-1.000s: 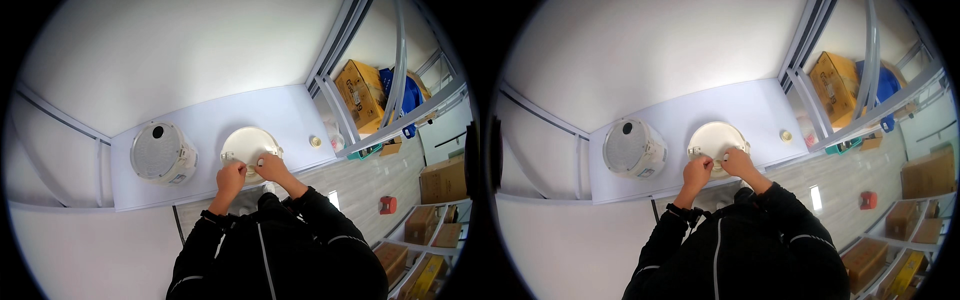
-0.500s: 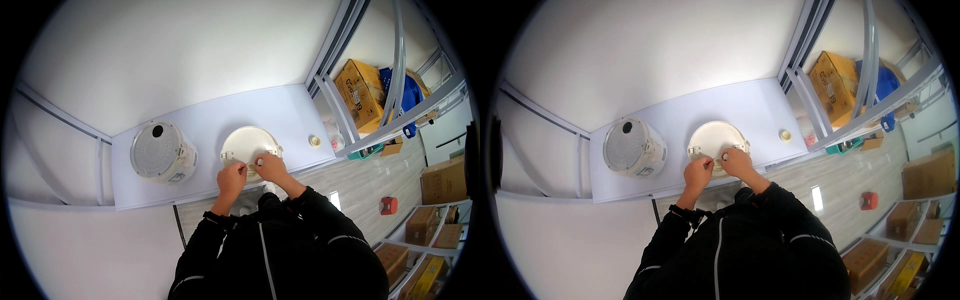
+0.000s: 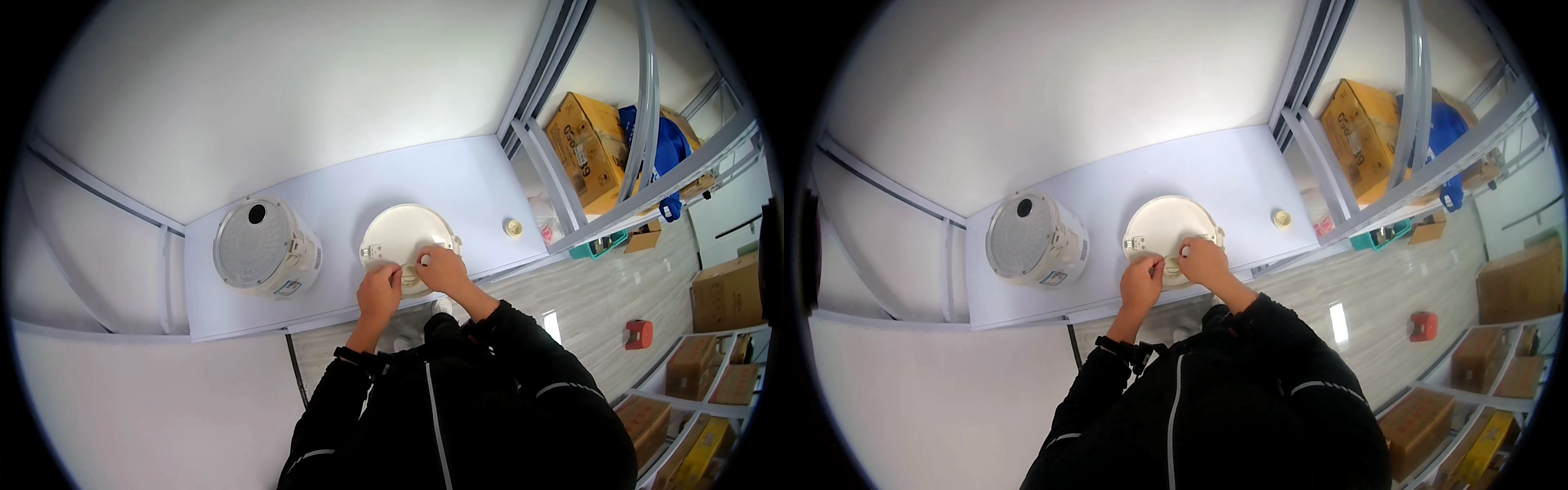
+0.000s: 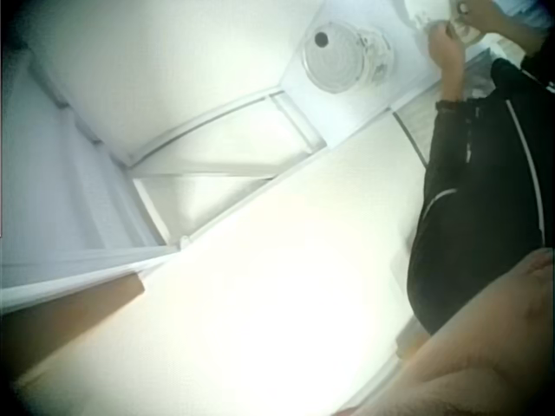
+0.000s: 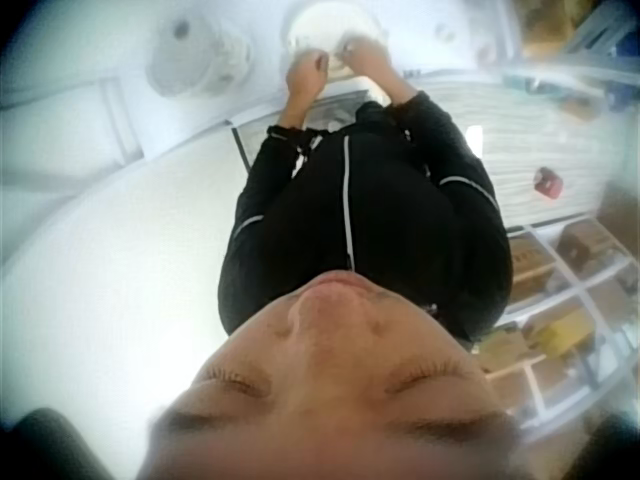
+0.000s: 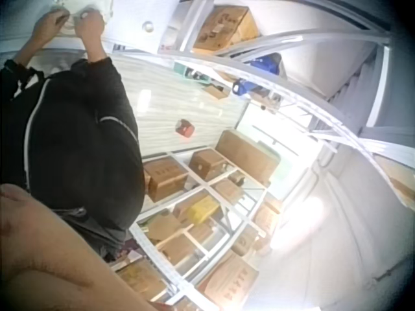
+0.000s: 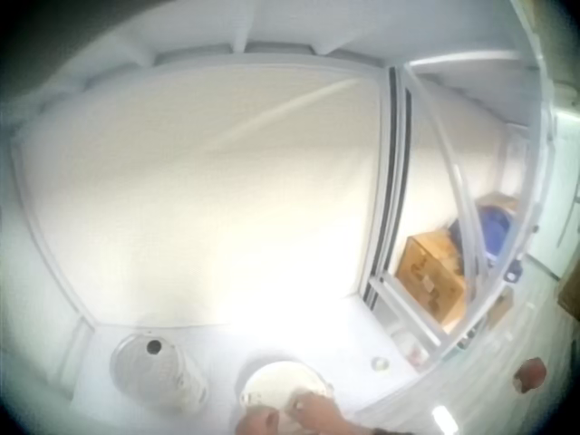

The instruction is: The person uses a screwdriver to tighten screws on a white circular light fixture base and then attaches a small plastic component to the fixture. The work is performed on a white shelf in a storage area.

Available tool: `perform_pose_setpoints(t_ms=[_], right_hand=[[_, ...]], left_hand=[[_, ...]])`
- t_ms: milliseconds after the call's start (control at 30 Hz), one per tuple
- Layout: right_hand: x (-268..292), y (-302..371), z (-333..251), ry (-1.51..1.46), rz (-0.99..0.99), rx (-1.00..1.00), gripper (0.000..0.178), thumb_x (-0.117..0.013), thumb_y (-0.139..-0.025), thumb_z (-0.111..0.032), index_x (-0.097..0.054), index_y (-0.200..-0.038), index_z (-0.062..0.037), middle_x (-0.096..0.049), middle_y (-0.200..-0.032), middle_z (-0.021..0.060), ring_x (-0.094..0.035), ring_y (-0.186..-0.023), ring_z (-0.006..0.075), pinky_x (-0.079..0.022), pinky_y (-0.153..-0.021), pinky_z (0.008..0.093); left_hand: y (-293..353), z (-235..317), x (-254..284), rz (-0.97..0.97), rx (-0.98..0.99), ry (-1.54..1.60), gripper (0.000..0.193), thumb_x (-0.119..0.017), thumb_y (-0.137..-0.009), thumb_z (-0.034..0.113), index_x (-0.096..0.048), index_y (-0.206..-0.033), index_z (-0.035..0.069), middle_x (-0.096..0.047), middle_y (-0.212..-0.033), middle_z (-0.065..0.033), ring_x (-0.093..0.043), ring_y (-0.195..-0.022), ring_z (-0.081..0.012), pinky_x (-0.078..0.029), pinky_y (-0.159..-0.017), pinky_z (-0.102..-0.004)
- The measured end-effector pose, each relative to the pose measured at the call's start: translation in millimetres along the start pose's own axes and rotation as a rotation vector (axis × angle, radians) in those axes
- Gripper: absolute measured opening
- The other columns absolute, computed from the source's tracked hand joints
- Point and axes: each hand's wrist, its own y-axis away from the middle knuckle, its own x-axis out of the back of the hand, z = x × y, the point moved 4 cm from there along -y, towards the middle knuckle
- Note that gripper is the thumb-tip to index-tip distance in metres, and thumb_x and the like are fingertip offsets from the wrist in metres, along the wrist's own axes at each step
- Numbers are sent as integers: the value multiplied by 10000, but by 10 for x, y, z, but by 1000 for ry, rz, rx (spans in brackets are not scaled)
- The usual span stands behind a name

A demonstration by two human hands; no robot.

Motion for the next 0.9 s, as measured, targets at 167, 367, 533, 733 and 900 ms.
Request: perform_pose_setpoints(t_ms=[167,367,533,733,900], right_hand=[[17,2,-25,32,-16,-26,205,-745,-913,-313,-814,-1044,-172,-802,-1078,164,-770,-1005,403,-628,-871,507],[11,3,-43,66,-18,-46,232,-740,-919,-325,-808,-1071,-165,-803,-1078,160,-770,-1012,399,-628,-876,511],[-20,-22,0,46,-21,-29,236,-740,-914,-322,-802,-1081,-166,-798,-1085,163,-768,-1012,402,-625,-882,516],[-14,-50,12,60,-61,8,194,-731,-913,-292,-791,-1052,-170,-787,-1088,165,-760,-1025,400,-619,-884,517],[30,7,2,50,-98,128,174,-745,-899,-225,-767,-1062,-168,-774,-1076,164,-749,-1043,397,-606,-884,516]], left_hand=[[25,31,18,8,5,-23,120,-737,-988,249,-806,-1037,164,-769,-1002,-60,-738,-941,-348,-585,-761,-476],[14,99,10,44,-2,-38,119,-746,-988,237,-804,-1071,174,-775,-1007,-52,-749,-925,-332,-587,-765,-447],[40,67,-4,75,-49,-48,123,-745,-991,237,-815,-1076,181,-771,-1012,-51,-748,-898,-328,-588,-757,-440],[49,124,8,101,-75,-33,124,-750,-990,218,-823,-1079,172,-766,-1011,-40,-746,-867,-313,-588,-746,-418],[63,53,9,104,-151,24,146,-755,-976,224,-824,-1103,202,-757,-1014,-16,-741,-909,-308,-594,-750,-433]])
